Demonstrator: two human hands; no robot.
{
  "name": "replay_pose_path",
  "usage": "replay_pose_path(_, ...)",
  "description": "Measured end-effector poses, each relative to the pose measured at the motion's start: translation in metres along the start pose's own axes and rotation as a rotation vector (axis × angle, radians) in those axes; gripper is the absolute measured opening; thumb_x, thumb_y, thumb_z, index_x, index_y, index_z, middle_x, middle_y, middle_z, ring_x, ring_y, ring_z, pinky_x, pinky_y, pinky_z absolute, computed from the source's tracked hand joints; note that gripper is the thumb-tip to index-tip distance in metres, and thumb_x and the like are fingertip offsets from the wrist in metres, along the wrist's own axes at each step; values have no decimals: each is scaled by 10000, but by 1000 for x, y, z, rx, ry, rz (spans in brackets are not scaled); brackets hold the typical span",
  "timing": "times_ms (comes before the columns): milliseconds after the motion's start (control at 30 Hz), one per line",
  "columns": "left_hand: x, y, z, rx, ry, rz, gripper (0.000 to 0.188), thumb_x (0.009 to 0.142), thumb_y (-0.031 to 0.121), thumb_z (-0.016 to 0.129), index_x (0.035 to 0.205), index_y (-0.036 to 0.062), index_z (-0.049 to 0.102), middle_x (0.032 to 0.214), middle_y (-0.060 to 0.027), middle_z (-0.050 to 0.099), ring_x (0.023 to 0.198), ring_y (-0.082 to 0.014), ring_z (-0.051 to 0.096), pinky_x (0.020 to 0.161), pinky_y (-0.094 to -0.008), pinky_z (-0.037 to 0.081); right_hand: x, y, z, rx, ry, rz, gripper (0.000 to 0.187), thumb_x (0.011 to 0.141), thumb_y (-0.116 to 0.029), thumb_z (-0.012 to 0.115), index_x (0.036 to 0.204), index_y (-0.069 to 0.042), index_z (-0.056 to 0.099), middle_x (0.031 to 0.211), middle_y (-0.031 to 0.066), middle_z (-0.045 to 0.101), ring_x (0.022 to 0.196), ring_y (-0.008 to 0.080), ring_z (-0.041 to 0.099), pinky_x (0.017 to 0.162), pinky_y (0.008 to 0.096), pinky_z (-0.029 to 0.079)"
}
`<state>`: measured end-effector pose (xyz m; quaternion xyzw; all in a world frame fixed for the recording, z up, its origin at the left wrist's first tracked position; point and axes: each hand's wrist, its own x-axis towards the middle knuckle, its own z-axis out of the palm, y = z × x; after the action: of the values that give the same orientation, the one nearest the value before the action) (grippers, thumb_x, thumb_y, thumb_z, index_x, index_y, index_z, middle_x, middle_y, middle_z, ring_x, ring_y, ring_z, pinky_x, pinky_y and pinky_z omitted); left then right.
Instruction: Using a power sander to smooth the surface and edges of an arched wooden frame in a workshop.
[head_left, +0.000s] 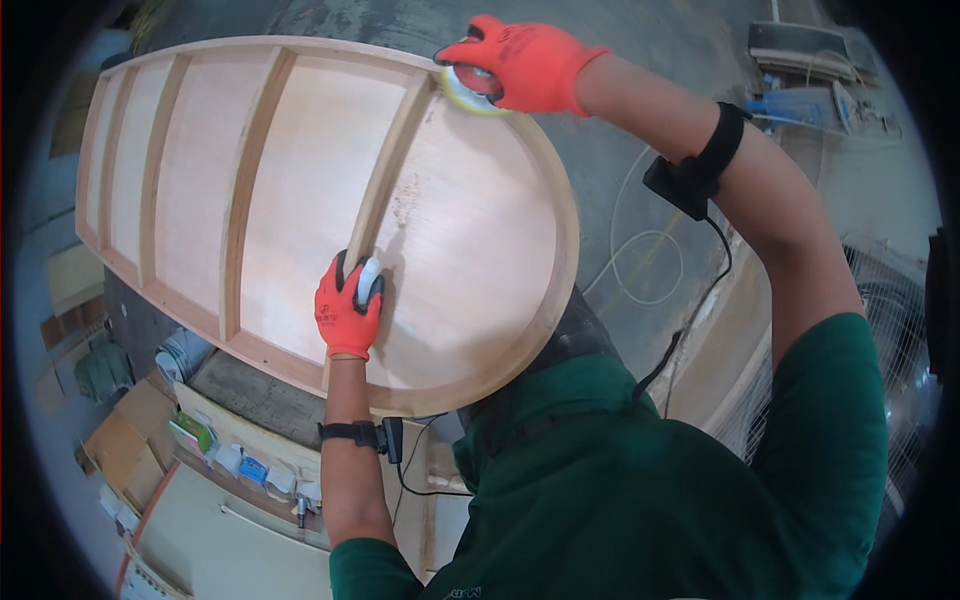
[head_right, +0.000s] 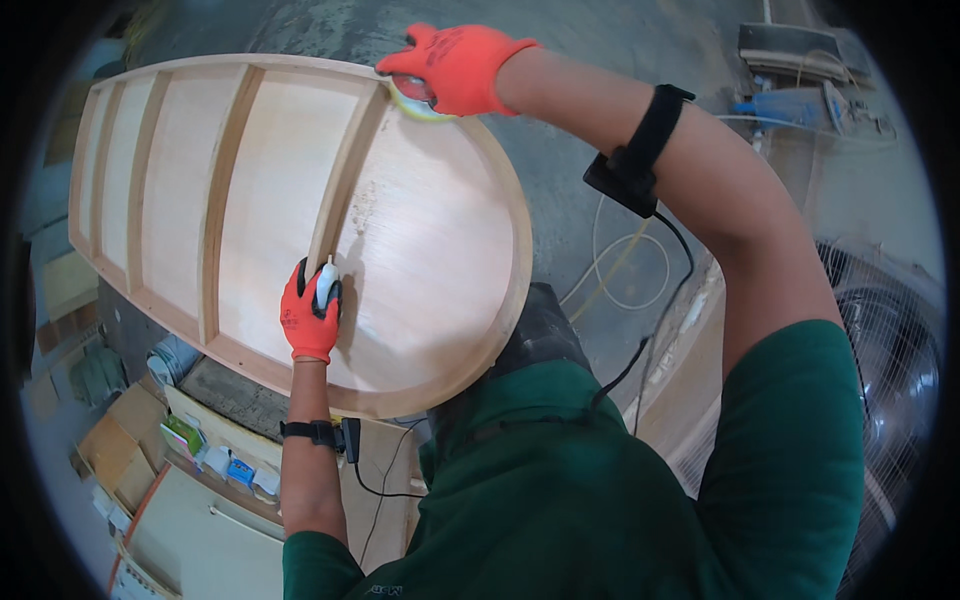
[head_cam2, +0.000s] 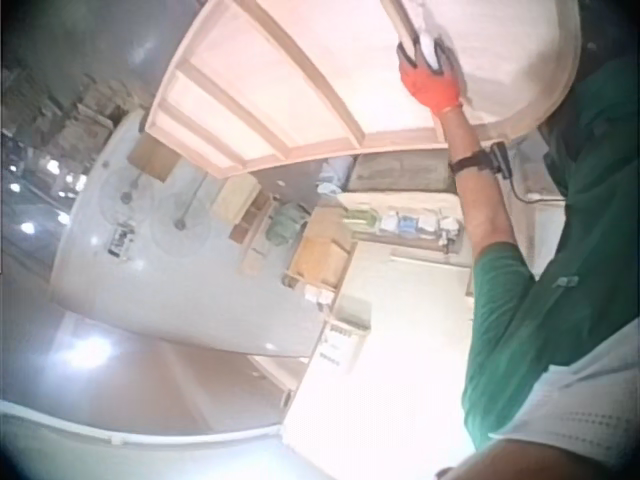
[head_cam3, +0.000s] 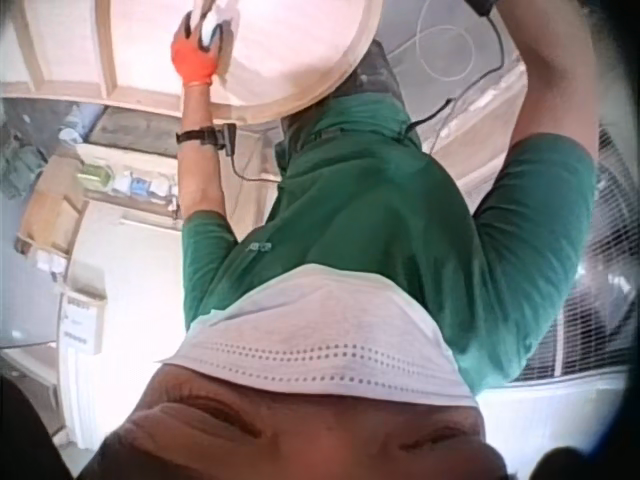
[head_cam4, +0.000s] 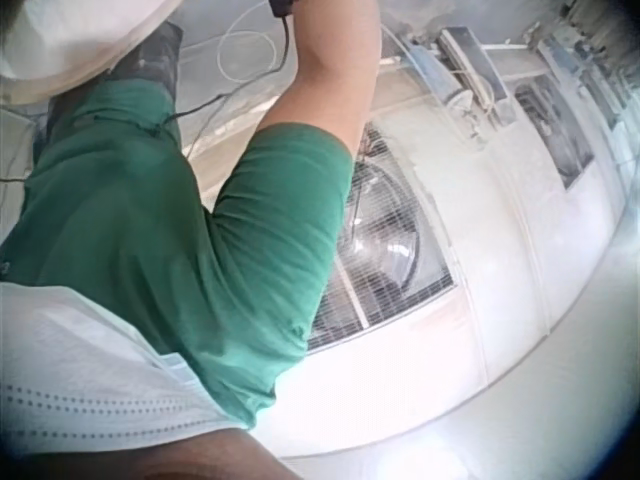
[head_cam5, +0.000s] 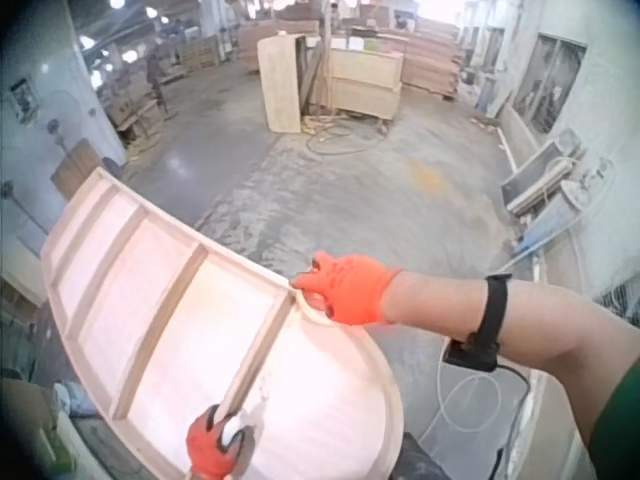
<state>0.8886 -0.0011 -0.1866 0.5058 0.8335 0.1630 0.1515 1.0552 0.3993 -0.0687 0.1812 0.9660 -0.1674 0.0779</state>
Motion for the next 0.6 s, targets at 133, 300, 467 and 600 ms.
replay_pose_path(133, 1, -4, 4, 34, 1, 26, 545, 763, 204, 766, 1295, 179, 649, 1481, -125, 490, 1294, -341, 509, 1051, -456, 430, -54, 44, 43, 212, 160, 107, 760, 798, -208, 780, 1483, -234, 453, 1383, 138, 519, 1144, 310, 614, 972, 398, 522)
replay_pose_path(300, 3, 3, 6, 27, -9, 52, 504, 826, 123, 702, 1324, 155, 634, 1447, -148, 520, 1310, -355, 511, 1077, -437, 432, -166, 39, 88, 679, 223, 367, 827, 786, -229, 799, 1513, -187, 408, 1419, 120, 525, 1150, 232, 612, 967, 377, 518)
replay_pose_path(467, 3, 4, -2, -20, -12, 79, 447, 878, 167, 681, 1317, 99, 629, 1447, -157, 513, 1308, -355, 511, 1083, -422, 424, -261, -44, 155, 995, 370, 593, 868, 778, -199, 812, 1526, -167, 373, 1409, 98, 526, 1109, 213, 620, 941, 367, 527)
replay_pose_path(600, 2, 5, 5, -33, 32, 95, 401, 919, 203, 646, 1302, 83, 634, 1441, -146, 507, 1305, -351, 506, 1074, -431, 425, -318, -131, 210, 860, 588, 604, 874, 698, -173, 840, 1464, -129, 423, 1426, 130, 478, 1292, 344, 520, 1071, 436, 441)
